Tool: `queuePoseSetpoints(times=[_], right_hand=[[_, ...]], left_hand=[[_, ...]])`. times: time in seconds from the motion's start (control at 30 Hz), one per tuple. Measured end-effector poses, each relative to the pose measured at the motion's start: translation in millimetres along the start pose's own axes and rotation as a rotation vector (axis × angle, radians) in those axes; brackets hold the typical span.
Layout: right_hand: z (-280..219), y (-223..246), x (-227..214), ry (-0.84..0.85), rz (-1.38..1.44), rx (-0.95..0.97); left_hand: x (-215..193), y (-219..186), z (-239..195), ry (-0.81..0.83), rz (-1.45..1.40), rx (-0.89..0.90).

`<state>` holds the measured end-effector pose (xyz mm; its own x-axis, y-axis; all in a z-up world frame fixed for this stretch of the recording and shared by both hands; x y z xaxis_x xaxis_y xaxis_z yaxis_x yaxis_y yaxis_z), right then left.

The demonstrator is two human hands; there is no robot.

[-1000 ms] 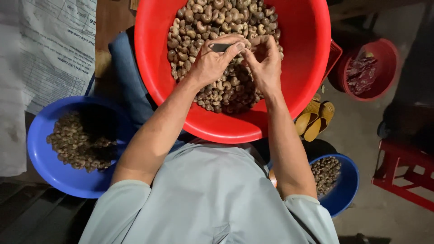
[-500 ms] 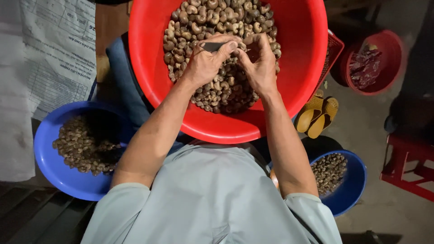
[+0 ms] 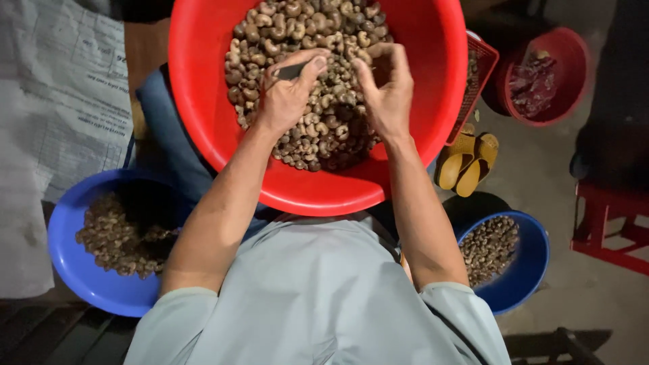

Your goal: The person sits and uses a small knife to peel the outer skin off cashew nuts. They pick up nuts from a large red basin, peel them, and place the processed nuts into a smaller blue basin. The person occasionally transfers a batch of processed nuts from the blue basin into a red basket.

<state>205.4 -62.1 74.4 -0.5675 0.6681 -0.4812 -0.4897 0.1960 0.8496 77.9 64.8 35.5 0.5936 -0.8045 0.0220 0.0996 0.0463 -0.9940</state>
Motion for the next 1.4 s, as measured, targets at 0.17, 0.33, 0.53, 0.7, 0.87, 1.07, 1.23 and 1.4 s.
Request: queuePoseSetpoints(times=[0.17, 0.33, 0.53, 0.7, 0.87, 1.07, 1.23, 1.4], right_hand=[[-31.6, 12.5, -80.9, -0.278, 0.074, -0.037], [-121.6, -78.6, -194.9, -0.581, -0.037, 0.154], [-306.4, -227.7, -276.9, -0.902, -0.009, 1.187], [-469.0, -399.4, -388.2, -1.142, 0.569, 0.838], [-483.6, -341.9, -383.2, -1.360, 0.404, 1.233], [-302.0, -254.7, -314.7, -0.714, -0.285, 0.743], [-125.1, -47.3, -184.2, -0.421, -0.345, 0.024], [-52.8, 28.1, -60.4, 0.089, -0.418, -0.147]], left_hand=[[-5.4, 12.0, -4.7, -0.079, 0.300, 0.101], [8.3, 2.0, -3.8, 0.010, 0.315, 0.136], [12.6, 2.3, -6.7, 0.016, 0.318, 0.202], [8.5, -4.7, -4.1, -0.012, 0.268, 0.126], [14.7, 12.4, -4.6, 0.014, 0.254, 0.179], [14.1, 14.9, -4.1, 0.019, 0.269, 0.121], [15.1, 16.6, -4.8, 0.028, 0.264, 0.203], [12.8, 14.5, -5.9, 0.011, 0.333, 0.230]])
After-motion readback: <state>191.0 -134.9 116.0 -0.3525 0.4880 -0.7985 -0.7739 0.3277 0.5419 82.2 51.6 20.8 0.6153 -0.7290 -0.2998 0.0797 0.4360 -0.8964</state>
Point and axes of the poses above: each hand's wrist, its own z-axis towards the middle knuckle, its own x-axis out of the palm, y = z × x, the point moved 10 cm from there along z, towards the middle knuckle, and after that the axes turned 6 degrees about -z, right-handed, at the moved point
